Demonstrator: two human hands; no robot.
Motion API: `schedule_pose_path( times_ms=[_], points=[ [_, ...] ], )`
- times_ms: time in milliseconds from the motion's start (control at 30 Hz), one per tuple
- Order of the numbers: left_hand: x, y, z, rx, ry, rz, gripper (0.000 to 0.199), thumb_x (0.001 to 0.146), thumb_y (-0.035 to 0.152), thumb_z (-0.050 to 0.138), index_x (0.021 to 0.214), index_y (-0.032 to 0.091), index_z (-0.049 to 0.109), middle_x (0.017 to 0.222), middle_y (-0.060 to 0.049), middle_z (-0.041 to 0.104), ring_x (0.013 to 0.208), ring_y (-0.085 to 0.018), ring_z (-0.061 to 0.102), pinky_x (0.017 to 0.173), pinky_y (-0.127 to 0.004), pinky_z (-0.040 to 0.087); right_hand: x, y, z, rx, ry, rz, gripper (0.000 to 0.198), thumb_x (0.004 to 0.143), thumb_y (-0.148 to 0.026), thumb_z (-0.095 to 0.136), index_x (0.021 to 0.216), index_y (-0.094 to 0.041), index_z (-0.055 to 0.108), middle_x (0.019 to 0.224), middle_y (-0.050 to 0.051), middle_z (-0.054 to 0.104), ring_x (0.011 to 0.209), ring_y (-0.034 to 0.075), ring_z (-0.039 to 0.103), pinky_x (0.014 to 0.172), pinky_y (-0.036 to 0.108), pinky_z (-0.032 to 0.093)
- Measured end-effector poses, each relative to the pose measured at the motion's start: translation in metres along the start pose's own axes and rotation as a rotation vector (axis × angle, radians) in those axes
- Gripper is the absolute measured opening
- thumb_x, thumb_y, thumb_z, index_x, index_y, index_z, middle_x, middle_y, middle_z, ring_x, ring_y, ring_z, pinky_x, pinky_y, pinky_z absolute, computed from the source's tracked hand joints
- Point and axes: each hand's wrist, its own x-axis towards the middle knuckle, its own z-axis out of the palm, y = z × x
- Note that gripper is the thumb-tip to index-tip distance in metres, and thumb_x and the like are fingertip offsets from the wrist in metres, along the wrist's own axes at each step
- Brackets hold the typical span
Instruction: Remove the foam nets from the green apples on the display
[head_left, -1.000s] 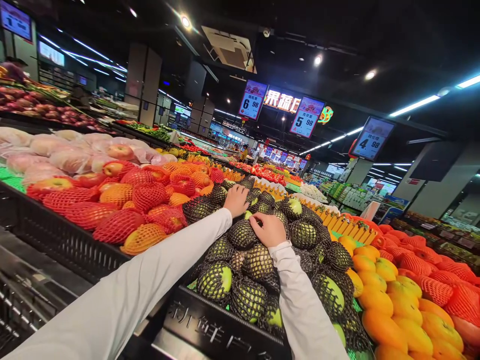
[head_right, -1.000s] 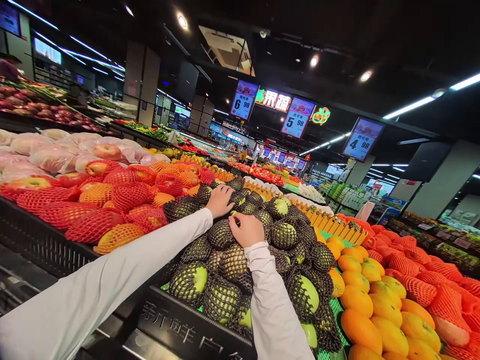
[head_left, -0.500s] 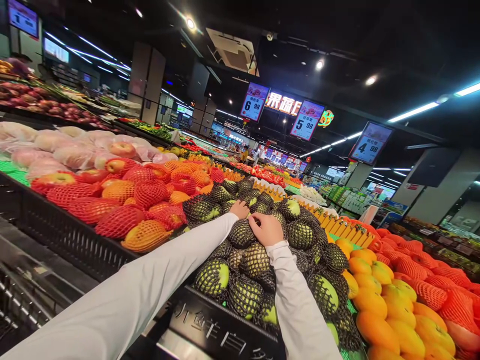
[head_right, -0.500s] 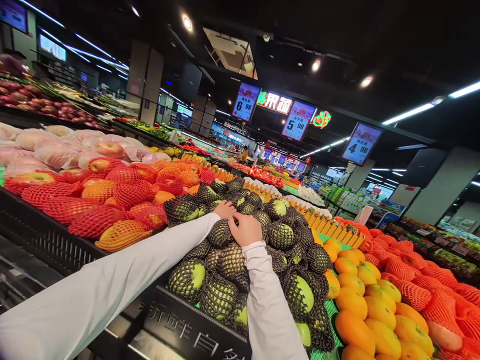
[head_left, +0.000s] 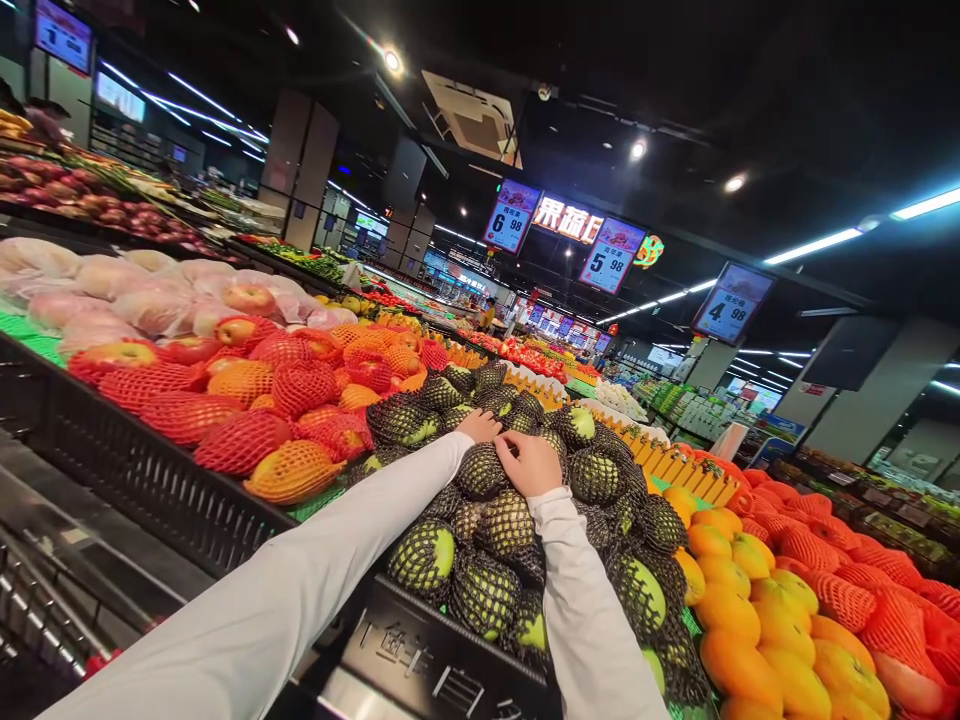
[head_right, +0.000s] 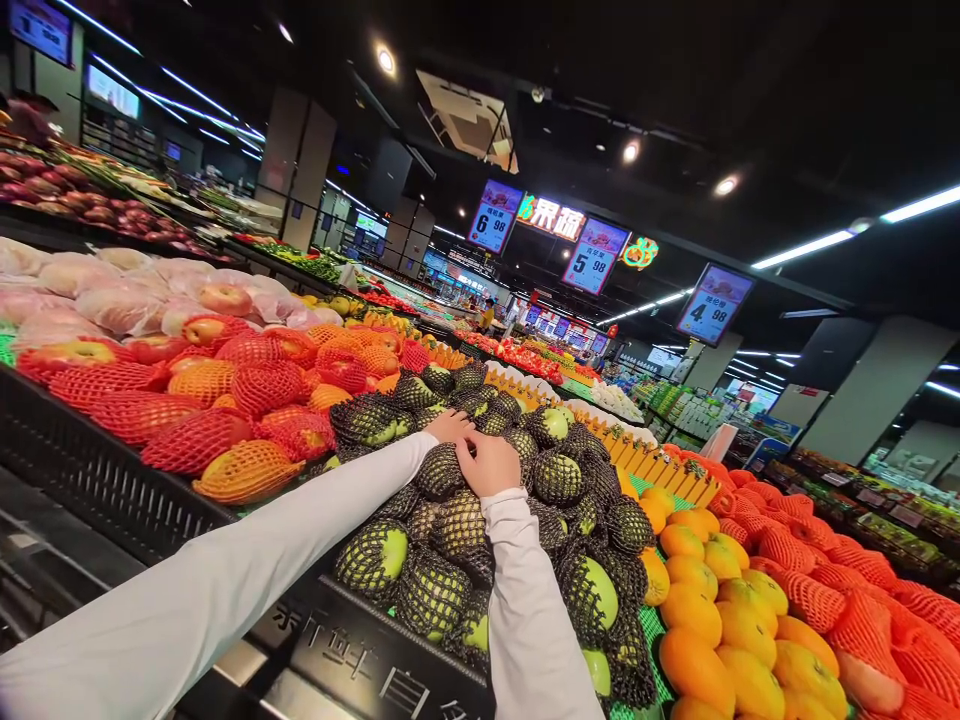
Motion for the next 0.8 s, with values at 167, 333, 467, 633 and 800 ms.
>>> schedule_pose_path(
  times_ms=[167, 333, 467, 633, 800],
  points=[
    [-0.0001, -0.0003, -0.0012, 0.02, 0.004, -0.014, 0.02, 0.089, 0.014, 0.05, 0.092, 0.02, 0.069, 0.107, -0.013, 0.068, 0.105, -0.024, 0.054, 0.081, -0.034, 0.035, -0.0005, 0.0009, 0.0003, -0.005, 0.014, -0.014, 0.028, 0.096, -0.038, 0.046, 0.091, -0.028, 0.072, 0.081, -0.002, 0.072, 0.069, 0.015, 0.063, 0.057, 0.024, 0.028],
    [-0.0015, 0.0002, -0.002, 0.024, 0.002, -0.025, 0.021, 0.092, 0.019, 0.048, 0.097, 0.02, 0.068, 0.11, -0.013, 0.067, 0.105, -0.026, 0.054, 0.082, -0.036, 0.035, 0.0001, 0.0008, 0.0006, -0.017, 0.007, -0.004, 0.028, 0.096, -0.04, 0.046, 0.094, -0.028, 0.072, 0.082, -0.001, 0.073, 0.07, 0.016, 0.064, 0.057, 0.023, 0.029],
    [-0.0004, 0.0023, -0.0036, 0.028, -0.028, -0.023, 0.021, 0.092, 0.022, 0.048, 0.1, 0.02, 0.068, 0.102, -0.011, 0.071, 0.101, -0.026, 0.055, 0.082, -0.037, 0.034, 0.0003, 0.0002, 0.0006, -0.023, 0.003, 0.003, 0.029, 0.096, -0.04, 0.046, 0.096, -0.028, 0.073, 0.083, 0.0, 0.073, 0.072, 0.016, 0.064, 0.058, 0.023, 0.031],
    [0.0004, 0.0035, -0.0066, 0.047, -0.047, -0.017, 0.023, 0.092, 0.017, 0.046, 0.095, 0.018, 0.069, 0.105, -0.013, 0.07, 0.101, -0.026, 0.056, 0.08, -0.036, 0.034, 0.0005, 0.0005, 0.0008, -0.012, 0.014, -0.007, 0.028, 0.096, -0.039, 0.047, 0.095, -0.029, 0.072, 0.083, -0.001, 0.073, 0.072, 0.016, 0.064, 0.058, 0.024, 0.03],
    [-0.0014, 0.0029, -0.008, 0.064, -0.058, -0.012, 0.021, 0.093, 0.018, 0.047, 0.096, 0.021, 0.068, 0.11, -0.011, 0.069, 0.106, -0.025, 0.055, 0.08, -0.035, 0.033, 0.0002, 0.0005, 0.0015, -0.021, 0.017, -0.012, 0.028, 0.096, -0.04, 0.047, 0.096, -0.029, 0.072, 0.082, -0.001, 0.073, 0.072, 0.017, 0.065, 0.058, 0.025, 0.03]
  ],
)
